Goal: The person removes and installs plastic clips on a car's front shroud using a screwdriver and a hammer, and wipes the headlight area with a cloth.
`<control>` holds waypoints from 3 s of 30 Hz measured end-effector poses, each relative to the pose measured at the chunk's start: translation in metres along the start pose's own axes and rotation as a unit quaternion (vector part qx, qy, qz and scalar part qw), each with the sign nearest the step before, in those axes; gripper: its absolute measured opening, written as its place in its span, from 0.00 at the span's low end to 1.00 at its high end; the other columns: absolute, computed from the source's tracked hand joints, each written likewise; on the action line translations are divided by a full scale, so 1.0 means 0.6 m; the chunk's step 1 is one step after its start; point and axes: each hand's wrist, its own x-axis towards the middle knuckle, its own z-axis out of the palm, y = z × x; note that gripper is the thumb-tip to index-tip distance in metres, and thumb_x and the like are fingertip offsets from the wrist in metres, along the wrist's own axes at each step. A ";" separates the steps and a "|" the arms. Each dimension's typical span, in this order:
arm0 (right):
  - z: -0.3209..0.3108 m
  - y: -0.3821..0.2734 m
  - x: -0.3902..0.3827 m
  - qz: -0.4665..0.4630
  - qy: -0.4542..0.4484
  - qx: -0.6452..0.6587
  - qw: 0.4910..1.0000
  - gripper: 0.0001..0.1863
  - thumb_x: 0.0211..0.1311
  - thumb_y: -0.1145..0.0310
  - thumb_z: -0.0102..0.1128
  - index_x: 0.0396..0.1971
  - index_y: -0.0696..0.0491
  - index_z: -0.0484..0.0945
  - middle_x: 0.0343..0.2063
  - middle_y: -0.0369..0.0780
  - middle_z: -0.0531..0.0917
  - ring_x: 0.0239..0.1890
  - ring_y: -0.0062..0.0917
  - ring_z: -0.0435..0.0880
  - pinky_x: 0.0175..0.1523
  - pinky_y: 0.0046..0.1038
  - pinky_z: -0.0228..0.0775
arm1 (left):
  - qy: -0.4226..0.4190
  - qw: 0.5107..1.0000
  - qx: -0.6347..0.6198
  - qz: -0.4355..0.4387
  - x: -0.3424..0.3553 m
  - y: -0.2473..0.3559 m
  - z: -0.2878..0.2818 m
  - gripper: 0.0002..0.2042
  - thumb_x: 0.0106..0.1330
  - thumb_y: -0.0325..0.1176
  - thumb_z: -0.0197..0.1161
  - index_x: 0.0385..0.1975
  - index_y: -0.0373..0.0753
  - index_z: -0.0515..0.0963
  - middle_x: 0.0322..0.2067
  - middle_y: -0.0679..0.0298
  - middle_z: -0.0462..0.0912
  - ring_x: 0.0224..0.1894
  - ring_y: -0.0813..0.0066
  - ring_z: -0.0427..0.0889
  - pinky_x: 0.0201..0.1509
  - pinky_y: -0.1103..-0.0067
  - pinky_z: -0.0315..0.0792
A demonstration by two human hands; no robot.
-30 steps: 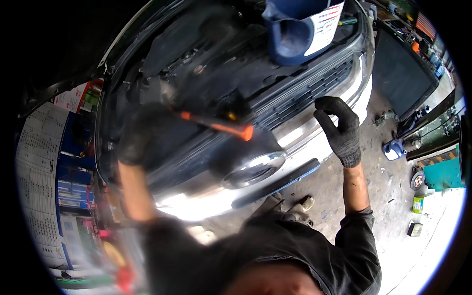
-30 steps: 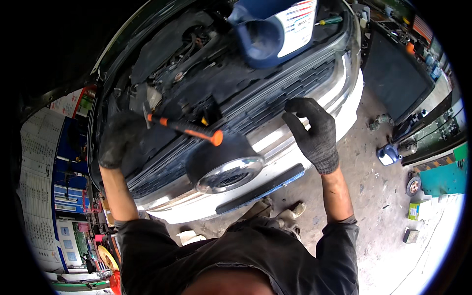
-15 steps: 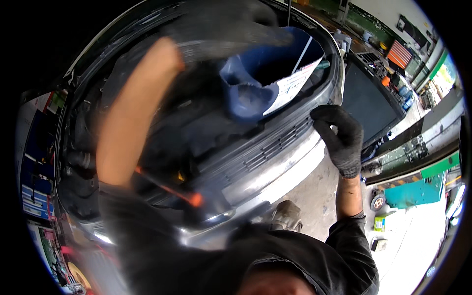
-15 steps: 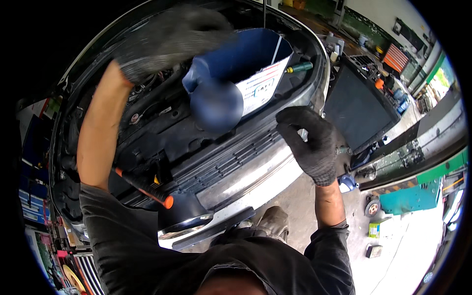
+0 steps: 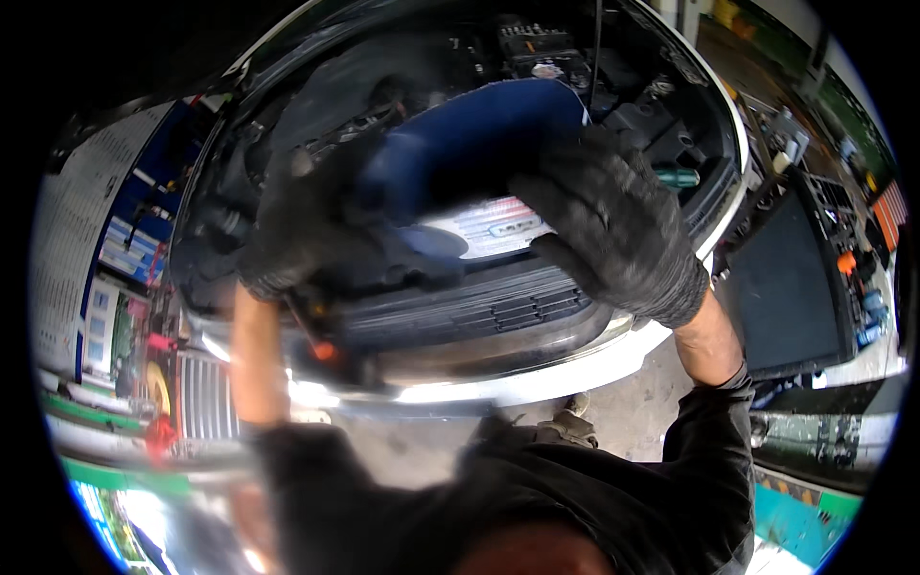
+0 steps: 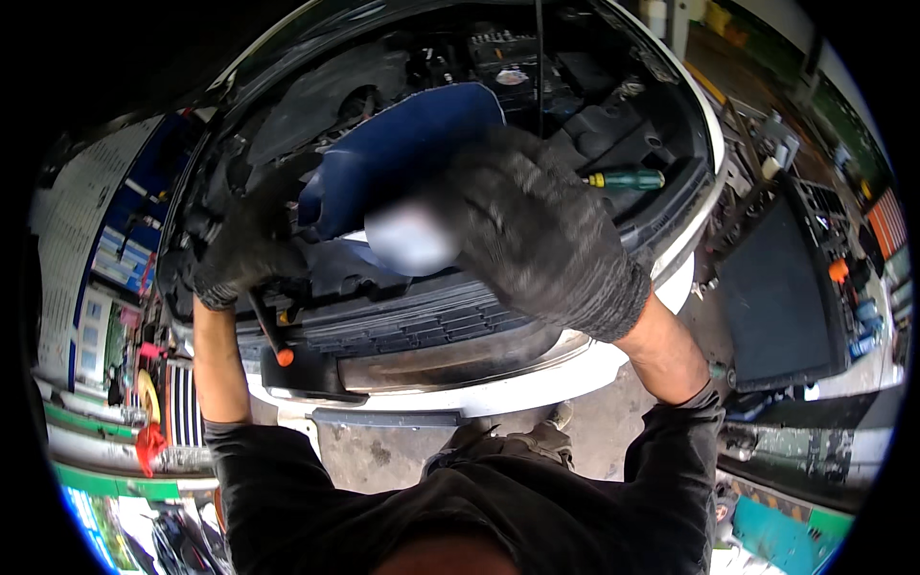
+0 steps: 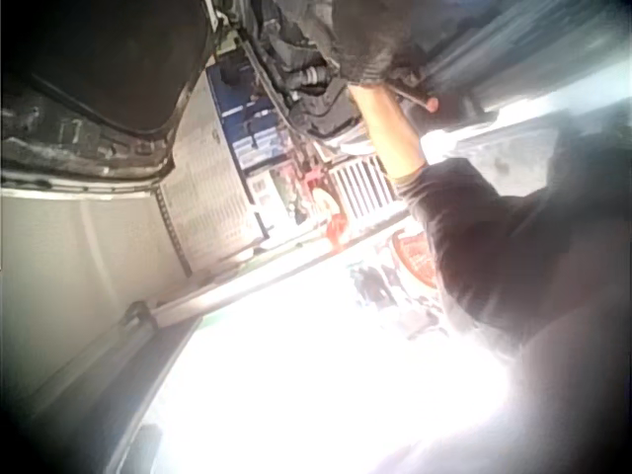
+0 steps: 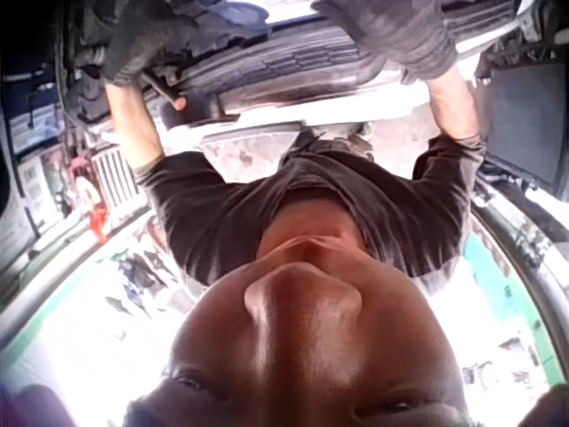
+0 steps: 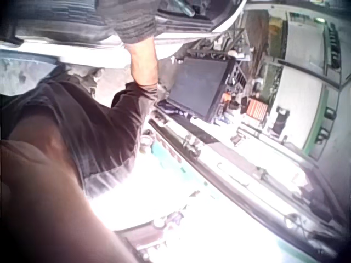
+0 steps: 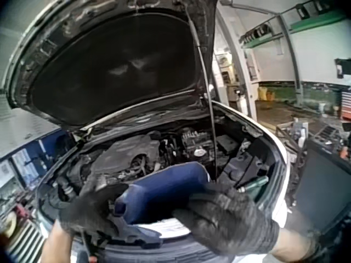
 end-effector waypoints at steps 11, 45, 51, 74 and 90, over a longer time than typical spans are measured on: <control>-0.100 -0.019 -0.059 -0.033 -0.118 0.046 0.991 0.14 0.52 0.64 0.77 0.38 0.50 0.87 0.33 0.36 0.86 0.37 0.29 0.87 0.45 0.34 0.81 | 0.116 0.973 0.110 0.163 -0.112 0.028 0.159 0.36 0.48 0.37 0.81 0.58 0.31 0.77 0.47 0.45 0.84 0.49 0.45 0.84 0.56 0.62 0.78; 0.277 0.115 -0.023 0.267 -0.468 0.425 0.728 0.27 0.80 0.54 0.39 0.68 0.50 0.73 0.68 0.43 0.77 0.69 0.36 0.74 0.78 0.37 0.57 | 0.248 0.944 0.047 0.210 -0.065 0.011 0.216 0.20 0.48 0.41 0.72 0.42 0.40 0.88 0.36 0.51 0.90 0.41 0.55 0.90 0.47 0.65 0.83; 0.267 0.094 0.011 0.051 -0.511 0.146 0.845 0.26 0.77 0.56 0.44 0.68 0.51 0.72 0.68 0.45 0.76 0.70 0.36 0.73 0.78 0.38 0.56 | 0.308 0.933 0.044 0.179 -0.044 -0.001 0.247 0.13 0.47 0.39 0.69 0.32 0.44 0.89 0.34 0.54 0.90 0.39 0.58 0.90 0.48 0.67 0.83; 0.074 0.009 0.109 -0.029 -0.373 0.023 0.927 0.16 0.61 0.61 0.63 0.44 0.53 0.87 0.44 0.50 0.87 0.46 0.46 0.87 0.53 0.44 0.79 | 0.207 0.960 0.031 0.183 -0.121 -0.048 0.175 0.21 0.66 0.44 0.71 0.53 0.37 0.82 0.39 0.59 0.88 0.39 0.69 0.87 0.49 0.69 0.82; 0.178 -0.060 0.110 0.001 -0.432 -0.070 0.899 0.15 0.61 0.62 0.64 0.43 0.54 0.88 0.45 0.49 0.89 0.49 0.43 0.89 0.55 0.40 0.81 | 0.232 0.837 0.462 0.176 -0.113 -0.114 0.227 0.39 0.49 0.50 0.81 0.59 0.34 0.77 0.54 0.47 0.81 0.58 0.46 0.78 0.65 0.59 0.71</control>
